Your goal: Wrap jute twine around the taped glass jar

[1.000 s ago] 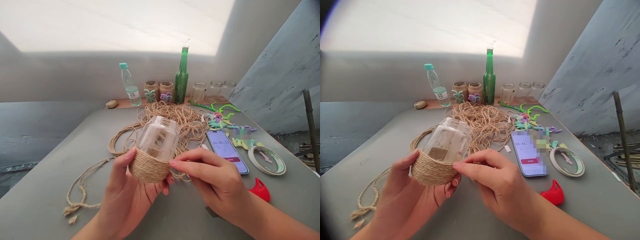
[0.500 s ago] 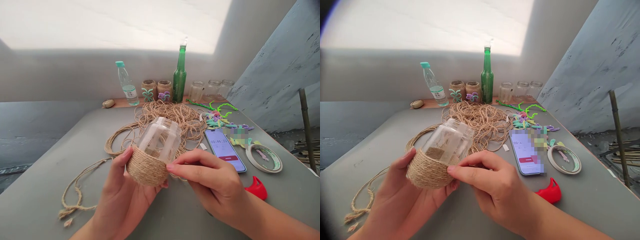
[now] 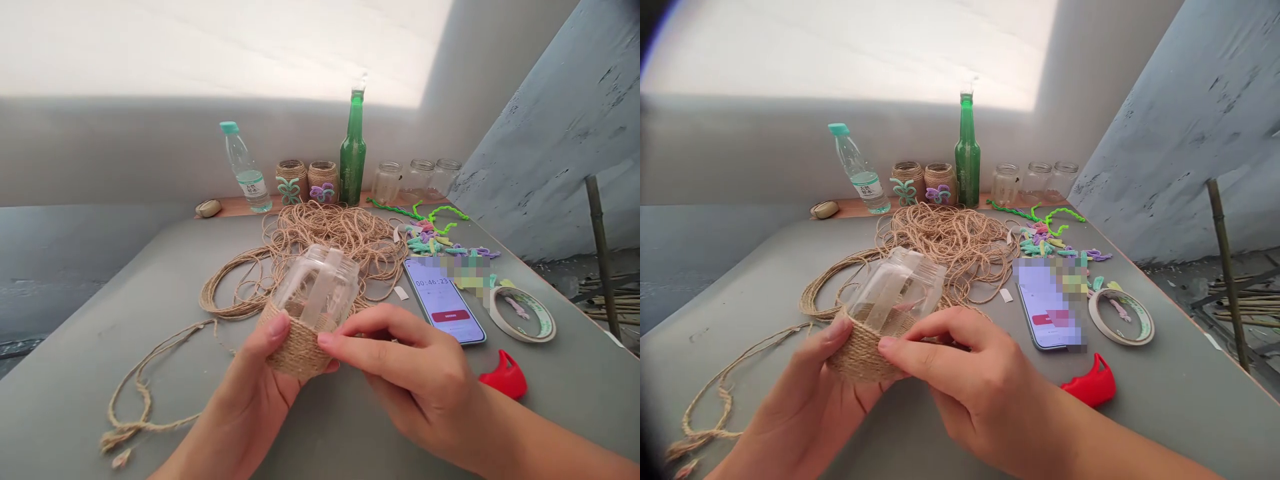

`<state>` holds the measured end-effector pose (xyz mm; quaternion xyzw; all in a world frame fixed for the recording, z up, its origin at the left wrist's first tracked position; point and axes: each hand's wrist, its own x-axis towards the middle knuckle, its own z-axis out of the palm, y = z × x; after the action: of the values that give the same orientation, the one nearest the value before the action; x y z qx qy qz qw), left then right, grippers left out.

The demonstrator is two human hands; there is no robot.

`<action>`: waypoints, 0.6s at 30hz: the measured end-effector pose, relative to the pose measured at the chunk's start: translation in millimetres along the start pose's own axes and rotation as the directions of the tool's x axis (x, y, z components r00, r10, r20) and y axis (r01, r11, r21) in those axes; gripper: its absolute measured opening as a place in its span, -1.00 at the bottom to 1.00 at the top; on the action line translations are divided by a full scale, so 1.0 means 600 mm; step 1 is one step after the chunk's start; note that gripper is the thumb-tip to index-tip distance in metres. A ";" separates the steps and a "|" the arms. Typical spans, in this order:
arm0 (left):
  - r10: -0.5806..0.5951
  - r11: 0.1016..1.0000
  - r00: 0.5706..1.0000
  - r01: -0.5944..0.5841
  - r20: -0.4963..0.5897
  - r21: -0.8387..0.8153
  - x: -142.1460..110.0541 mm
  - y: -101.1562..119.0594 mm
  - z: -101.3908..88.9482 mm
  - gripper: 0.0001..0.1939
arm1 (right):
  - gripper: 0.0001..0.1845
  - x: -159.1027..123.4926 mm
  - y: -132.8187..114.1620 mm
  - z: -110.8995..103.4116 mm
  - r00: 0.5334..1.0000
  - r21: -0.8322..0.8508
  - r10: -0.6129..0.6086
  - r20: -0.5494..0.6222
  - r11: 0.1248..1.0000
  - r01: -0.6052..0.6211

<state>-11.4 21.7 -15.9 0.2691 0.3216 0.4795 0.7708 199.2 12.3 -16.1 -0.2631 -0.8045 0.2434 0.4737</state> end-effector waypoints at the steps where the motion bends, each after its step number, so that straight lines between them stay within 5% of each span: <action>1: -0.006 1.000 1.000 0.006 0.001 -0.022 0.001 0.002 0.002 -0.71 | -0.49 -0.001 0.000 0.000 1.000 -0.008 0.001 0.005 1.000 0.000; 9: 0.047 0.992 0.999 -0.047 -0.006 -0.116 0.003 0.013 0.013 -0.74 | -0.51 0.000 0.002 -0.003 1.000 -0.051 0.013 0.001 0.999 -0.013; 18: -0.033 0.974 0.996 0.050 0.079 -0.221 0.000 0.018 0.015 -0.65 | -0.51 -0.001 0.007 -0.002 1.000 -0.048 0.029 -0.010 0.998 -0.030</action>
<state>-10.6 24.7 -2.1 0.1921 0.2424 0.4861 0.8174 201.3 15.4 -18.6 -0.2875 -0.8040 0.2295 0.4672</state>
